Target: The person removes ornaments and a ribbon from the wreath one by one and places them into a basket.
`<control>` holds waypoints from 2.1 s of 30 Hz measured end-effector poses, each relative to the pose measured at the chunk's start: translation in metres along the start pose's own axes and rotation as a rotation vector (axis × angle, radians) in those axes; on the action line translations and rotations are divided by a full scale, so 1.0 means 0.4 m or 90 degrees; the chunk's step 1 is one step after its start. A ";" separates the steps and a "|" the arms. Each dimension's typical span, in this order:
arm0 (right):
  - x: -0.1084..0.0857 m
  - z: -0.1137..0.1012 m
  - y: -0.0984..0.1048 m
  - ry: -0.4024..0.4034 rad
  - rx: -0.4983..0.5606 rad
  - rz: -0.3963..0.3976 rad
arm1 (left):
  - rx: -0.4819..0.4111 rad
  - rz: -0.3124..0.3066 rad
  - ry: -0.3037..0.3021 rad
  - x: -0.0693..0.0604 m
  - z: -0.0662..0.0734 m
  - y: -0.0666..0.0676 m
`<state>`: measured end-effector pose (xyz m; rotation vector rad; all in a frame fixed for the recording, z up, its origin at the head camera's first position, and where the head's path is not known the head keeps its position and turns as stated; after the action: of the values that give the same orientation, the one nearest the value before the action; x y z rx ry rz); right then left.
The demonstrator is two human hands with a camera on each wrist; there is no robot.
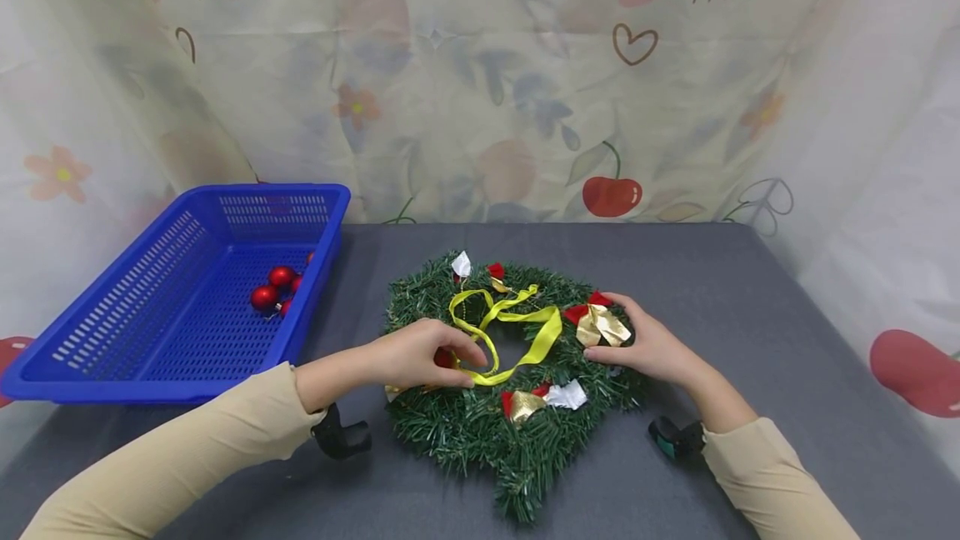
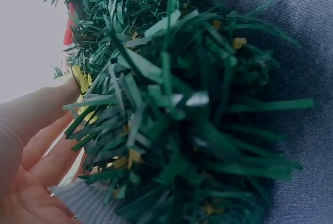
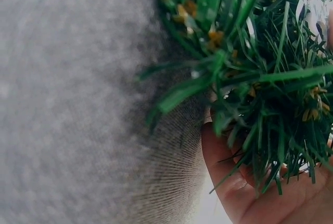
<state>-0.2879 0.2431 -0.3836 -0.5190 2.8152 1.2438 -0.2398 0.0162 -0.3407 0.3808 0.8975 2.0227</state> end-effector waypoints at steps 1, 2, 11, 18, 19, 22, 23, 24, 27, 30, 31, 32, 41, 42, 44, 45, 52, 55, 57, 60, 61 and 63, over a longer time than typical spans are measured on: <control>0.000 0.000 0.000 0.000 0.000 0.000 | 0.001 0.000 0.003 0.000 -0.001 -0.001; 0.000 0.000 0.000 0.000 -0.001 0.000 | 0.002 0.000 0.006 0.001 -0.002 -0.001; 0.000 0.001 0.000 -0.007 -0.007 0.001 | 0.033 0.014 -0.001 0.006 -0.002 0.002; 0.000 0.001 0.000 -0.004 -0.004 0.001 | 0.004 0.037 0.001 0.002 -0.004 0.014; 0.000 0.001 0.000 -0.005 -0.003 0.001 | 0.000 0.040 0.002 0.002 -0.004 0.015; 0.000 0.002 -0.001 -0.006 0.000 -0.001 | -0.012 0.047 0.008 0.002 -0.003 0.019; 0.000 0.002 -0.001 -0.007 0.001 -0.002 | -0.016 0.050 0.012 0.002 -0.004 0.021; 0.000 0.002 -0.001 -0.007 0.001 -0.002 | -0.020 0.053 0.014 0.002 -0.003 0.023; 0.000 0.002 0.000 -0.007 -0.002 -0.001 | -0.029 0.060 0.016 0.003 -0.001 0.031; 0.000 0.001 0.000 -0.006 -0.005 0.001 | -0.036 0.069 0.017 0.003 0.004 0.042; 0.000 0.001 0.000 -0.006 -0.005 0.001 | -0.036 0.071 0.019 0.003 0.005 0.047; 0.000 0.001 0.000 -0.006 -0.005 0.001 | -0.037 0.075 0.021 0.003 0.007 0.052; 0.005 0.008 -0.001 -0.005 -0.004 -0.002 | -0.034 0.117 0.005 -0.008 0.045 0.117; 0.005 0.008 -0.001 -0.005 -0.003 -0.002 | -0.032 0.123 -0.001 -0.011 0.052 0.126; 0.004 0.009 -0.002 -0.005 -0.004 -0.002 | -0.024 0.136 -0.012 -0.015 0.063 0.144; 0.004 0.009 -0.002 -0.006 -0.004 -0.002 | -0.023 0.142 -0.015 -0.018 0.069 0.153; 0.002 0.006 -0.001 -0.005 -0.003 0.001 | -0.043 0.185 -0.016 -0.035 0.100 0.211; 0.002 0.005 -0.001 -0.002 0.000 0.002 | -0.048 0.210 -0.023 -0.047 0.116 0.238; 0.002 0.004 0.000 0.001 0.002 0.002 | -0.054 0.229 -0.025 -0.056 0.125 0.258; 0.002 0.004 0.001 0.003 0.003 0.004 | -0.073 0.254 -0.027 -0.069 0.136 0.284; 0.002 0.003 0.001 0.003 0.004 0.004 | -0.076 0.260 -0.028 -0.073 0.140 0.292; 0.002 0.003 0.001 0.002 0.005 0.004 | -0.084 0.271 -0.029 -0.081 0.143 0.305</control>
<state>-0.2890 0.2441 -0.3844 -0.5136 2.8251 1.2346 -0.2614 -0.0286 -0.2113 0.5790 0.6906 2.4351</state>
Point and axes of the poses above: each hand's wrist, its own x-axis towards the middle knuckle, its own y-axis out of the back of the hand, z = x × y, the point moved 10 cm from there along x, towards the middle knuckle, and after that the axes turned 2 degrees about -y, right-handed, at the moved point
